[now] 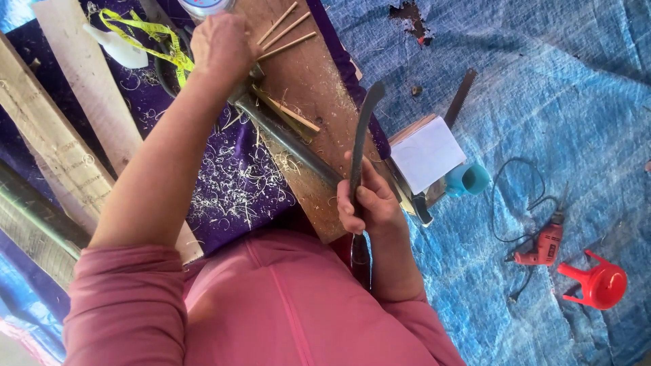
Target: Shaving a thin wooden stick using a curved hand blade to smooth or sharpen it.
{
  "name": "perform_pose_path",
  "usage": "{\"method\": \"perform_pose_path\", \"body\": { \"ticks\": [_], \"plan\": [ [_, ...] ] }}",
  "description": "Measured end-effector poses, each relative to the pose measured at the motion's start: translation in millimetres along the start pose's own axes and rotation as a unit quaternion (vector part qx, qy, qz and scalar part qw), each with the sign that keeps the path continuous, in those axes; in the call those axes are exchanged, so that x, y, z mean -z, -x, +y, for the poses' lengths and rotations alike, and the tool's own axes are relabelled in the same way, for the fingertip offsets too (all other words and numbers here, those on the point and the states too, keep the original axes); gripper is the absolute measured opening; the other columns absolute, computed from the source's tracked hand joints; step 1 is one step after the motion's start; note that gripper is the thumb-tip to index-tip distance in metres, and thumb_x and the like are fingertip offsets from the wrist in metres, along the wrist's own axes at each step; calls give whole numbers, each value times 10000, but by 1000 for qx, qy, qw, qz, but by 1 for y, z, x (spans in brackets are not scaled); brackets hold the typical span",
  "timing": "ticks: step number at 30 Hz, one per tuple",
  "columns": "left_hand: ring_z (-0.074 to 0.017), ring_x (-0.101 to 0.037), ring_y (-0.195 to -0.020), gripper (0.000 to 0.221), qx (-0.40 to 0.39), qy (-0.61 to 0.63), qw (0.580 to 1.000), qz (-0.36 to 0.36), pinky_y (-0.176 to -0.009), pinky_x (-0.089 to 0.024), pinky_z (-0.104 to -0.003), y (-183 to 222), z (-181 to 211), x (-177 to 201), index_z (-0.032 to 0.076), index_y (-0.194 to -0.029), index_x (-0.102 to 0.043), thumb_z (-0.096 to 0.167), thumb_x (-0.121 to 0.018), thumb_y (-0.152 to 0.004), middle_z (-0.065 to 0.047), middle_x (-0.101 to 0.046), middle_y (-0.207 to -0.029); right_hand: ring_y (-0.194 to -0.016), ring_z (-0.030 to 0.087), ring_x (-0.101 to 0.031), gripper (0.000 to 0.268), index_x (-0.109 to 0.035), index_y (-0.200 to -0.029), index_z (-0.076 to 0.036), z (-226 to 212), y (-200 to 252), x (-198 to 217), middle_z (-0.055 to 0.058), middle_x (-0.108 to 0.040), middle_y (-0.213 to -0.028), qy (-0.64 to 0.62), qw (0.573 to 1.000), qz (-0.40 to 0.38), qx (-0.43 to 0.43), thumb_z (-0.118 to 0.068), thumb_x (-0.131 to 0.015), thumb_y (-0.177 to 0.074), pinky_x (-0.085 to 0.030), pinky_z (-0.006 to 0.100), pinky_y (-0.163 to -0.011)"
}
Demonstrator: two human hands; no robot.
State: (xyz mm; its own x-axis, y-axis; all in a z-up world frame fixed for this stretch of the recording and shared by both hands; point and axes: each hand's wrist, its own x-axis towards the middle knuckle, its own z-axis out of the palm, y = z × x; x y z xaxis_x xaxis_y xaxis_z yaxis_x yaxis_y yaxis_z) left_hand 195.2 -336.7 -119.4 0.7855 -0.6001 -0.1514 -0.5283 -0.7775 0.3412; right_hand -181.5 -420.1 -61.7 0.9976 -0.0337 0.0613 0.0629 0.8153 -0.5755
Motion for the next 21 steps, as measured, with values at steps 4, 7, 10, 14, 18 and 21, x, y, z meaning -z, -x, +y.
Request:
{"method": "perform_pose_path", "body": {
  "ticks": [4, 7, 10, 14, 18, 21],
  "plan": [
    [-177, -528, -733, 520, -19, -57, 998, -9, -697, -529, -356, -13, 16, -9, 118, -869, -623, 544, -911, -796, -34, -606, -830, -503, 178, -470, 547, -231, -1642, -185, 2, -4, -7, 162, -525, -922, 10, 1000, -16, 1, -130, -444, -1141, -441, 292, -437],
    [-161, -469, -651, 262, -47, -42, 998, -25, -825, -495, -457, -32, 18, -17, 183, -724, -557, 40, -725, -866, 40, -508, -692, -507, 176, -472, 548, -218, -1645, -182, 4, 0, -4, 170, -535, -926, 14, 1000, -24, 4, -132, -434, -1144, -442, 290, -443],
    [-161, -456, -676, 211, -38, -124, 991, 33, -593, -462, -329, -38, 9, -29, 114, -819, -654, -38, -606, -958, -31, -544, -746, -504, 180, -470, 555, -224, -1645, -182, 6, 2, -4, 169, -531, -920, 7, 1000, -10, -2, -147, -454, -1141, -438, 291, -437],
    [-213, -530, -689, 76, -121, -7, 978, 169, -572, -463, -372, 6, 9, 4, 97, -980, -692, 48, -723, -931, -56, -615, -820, -456, 167, -473, 592, -189, -1636, -129, -1, 7, -12, 168, -509, -811, 16, 1000, 5, 11, -103, -421, -1092, -468, 281, -408],
    [-170, -405, -587, 331, -257, -94, 938, 214, -601, -460, -309, 72, 14, 18, 181, -647, -566, 18, -636, -926, 43, -438, -628, -483, 154, -427, 566, -171, -1644, -169, -12, 8, -9, 149, -510, -882, 0, 1000, 1, -4, -140, -416, -1134, -415, 281, -422],
    [-278, -559, -1099, 186, -214, -126, 965, -82, -1023, -479, -487, 112, 36, 38, 145, -907, -750, 12, -628, -951, -76, -645, -1020, -485, 148, -422, 581, -173, -1652, -206, -12, 2, -11, 136, -503, -890, 5, 1000, 17, -17, -151, -424, -1131, -386, 275, -425]
  ]
}}
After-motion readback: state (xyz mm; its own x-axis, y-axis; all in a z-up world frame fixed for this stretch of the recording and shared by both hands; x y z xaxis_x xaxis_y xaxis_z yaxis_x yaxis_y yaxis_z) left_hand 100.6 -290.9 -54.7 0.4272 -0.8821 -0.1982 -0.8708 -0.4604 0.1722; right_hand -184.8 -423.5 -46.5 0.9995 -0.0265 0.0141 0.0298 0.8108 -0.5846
